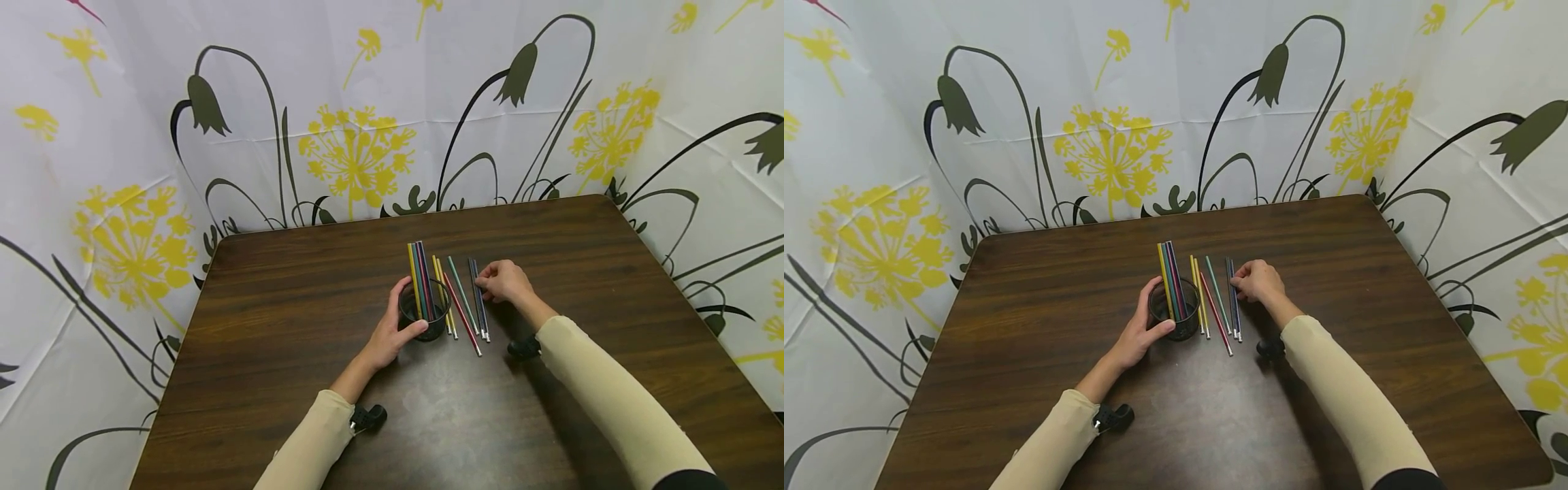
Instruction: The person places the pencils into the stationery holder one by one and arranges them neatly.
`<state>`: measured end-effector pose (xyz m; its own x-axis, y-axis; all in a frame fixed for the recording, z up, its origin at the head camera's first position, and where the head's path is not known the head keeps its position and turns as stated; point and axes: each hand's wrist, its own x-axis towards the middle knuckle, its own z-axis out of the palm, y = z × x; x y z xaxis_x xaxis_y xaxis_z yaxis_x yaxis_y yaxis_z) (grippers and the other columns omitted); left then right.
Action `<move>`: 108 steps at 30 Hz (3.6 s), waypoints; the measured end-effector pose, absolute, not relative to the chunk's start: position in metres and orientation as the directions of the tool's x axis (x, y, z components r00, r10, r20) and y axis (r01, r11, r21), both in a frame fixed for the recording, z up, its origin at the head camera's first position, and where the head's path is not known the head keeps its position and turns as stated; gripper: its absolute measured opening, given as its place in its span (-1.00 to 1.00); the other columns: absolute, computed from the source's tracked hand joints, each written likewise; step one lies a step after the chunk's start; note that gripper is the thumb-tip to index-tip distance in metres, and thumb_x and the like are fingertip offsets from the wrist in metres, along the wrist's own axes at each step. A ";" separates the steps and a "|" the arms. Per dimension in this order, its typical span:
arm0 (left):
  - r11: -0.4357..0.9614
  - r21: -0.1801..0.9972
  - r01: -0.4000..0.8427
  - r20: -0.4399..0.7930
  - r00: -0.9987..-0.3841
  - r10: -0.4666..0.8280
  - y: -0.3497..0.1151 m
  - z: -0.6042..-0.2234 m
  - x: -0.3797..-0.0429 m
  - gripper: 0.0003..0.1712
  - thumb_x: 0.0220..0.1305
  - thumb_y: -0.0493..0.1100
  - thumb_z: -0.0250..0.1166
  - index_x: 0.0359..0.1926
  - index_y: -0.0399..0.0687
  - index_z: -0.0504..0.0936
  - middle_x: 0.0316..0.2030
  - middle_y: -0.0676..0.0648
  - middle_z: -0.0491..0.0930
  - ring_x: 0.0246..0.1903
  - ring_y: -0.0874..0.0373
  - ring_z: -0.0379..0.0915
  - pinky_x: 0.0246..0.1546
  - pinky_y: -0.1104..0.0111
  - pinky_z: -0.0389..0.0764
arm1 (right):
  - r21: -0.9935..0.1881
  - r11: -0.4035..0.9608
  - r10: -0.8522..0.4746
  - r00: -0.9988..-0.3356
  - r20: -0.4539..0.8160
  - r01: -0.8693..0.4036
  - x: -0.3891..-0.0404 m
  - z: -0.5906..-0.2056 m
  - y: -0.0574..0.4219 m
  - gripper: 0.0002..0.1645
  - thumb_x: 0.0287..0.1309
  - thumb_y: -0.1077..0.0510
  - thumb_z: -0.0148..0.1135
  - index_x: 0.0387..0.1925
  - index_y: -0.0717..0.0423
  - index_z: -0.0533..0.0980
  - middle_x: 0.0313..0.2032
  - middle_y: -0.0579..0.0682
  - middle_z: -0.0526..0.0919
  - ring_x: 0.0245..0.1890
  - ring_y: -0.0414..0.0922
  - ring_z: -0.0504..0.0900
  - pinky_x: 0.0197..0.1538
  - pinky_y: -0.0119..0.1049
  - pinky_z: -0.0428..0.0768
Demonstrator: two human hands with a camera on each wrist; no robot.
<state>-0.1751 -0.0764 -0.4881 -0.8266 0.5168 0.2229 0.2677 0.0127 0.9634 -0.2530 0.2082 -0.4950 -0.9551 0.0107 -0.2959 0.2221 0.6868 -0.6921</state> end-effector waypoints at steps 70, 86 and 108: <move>-0.004 0.971 0.237 0.205 -0.832 0.515 -0.075 -0.494 -0.177 -0.08 0.34 -0.31 0.19 0.51 -0.14 -0.19 0.35 -0.37 0.20 0.30 -0.31 0.17 0.27 -0.23 0.09 | -0.778 0.478 -0.221 -0.913 0.342 -0.408 -0.194 -0.418 0.114 -0.87 0.18 0.18 0.33 -0.23 0.10 0.59 -0.33 -0.07 0.68 -0.48 -0.22 0.66 -0.41 -0.26 0.60; 0.023 0.964 0.266 0.216 -0.830 0.514 -0.075 -0.486 -0.174 -0.10 0.34 -0.36 0.18 0.50 -0.21 -0.19 0.37 -0.34 0.18 0.34 -0.28 0.13 0.28 -0.23 0.07 | -0.743 0.510 -0.271 -0.901 0.340 -0.434 -0.192 -0.430 0.108 -0.88 0.16 0.20 0.34 -0.26 0.13 0.57 -0.38 -0.07 0.66 -0.47 -0.24 0.67 -0.31 -0.28 0.64; 0.037 0.964 0.264 0.209 -0.832 0.514 -0.074 -0.487 -0.173 -0.08 0.33 -0.37 0.18 0.51 -0.20 -0.20 0.40 -0.34 0.14 0.37 -0.23 0.09 0.32 -0.18 0.04 | -0.734 0.535 -0.251 -0.908 0.336 -0.419 -0.194 -0.435 0.106 -0.90 0.15 0.18 0.33 -0.29 0.09 0.57 -0.43 -0.12 0.65 -0.50 -0.27 0.63 -0.33 -0.30 0.61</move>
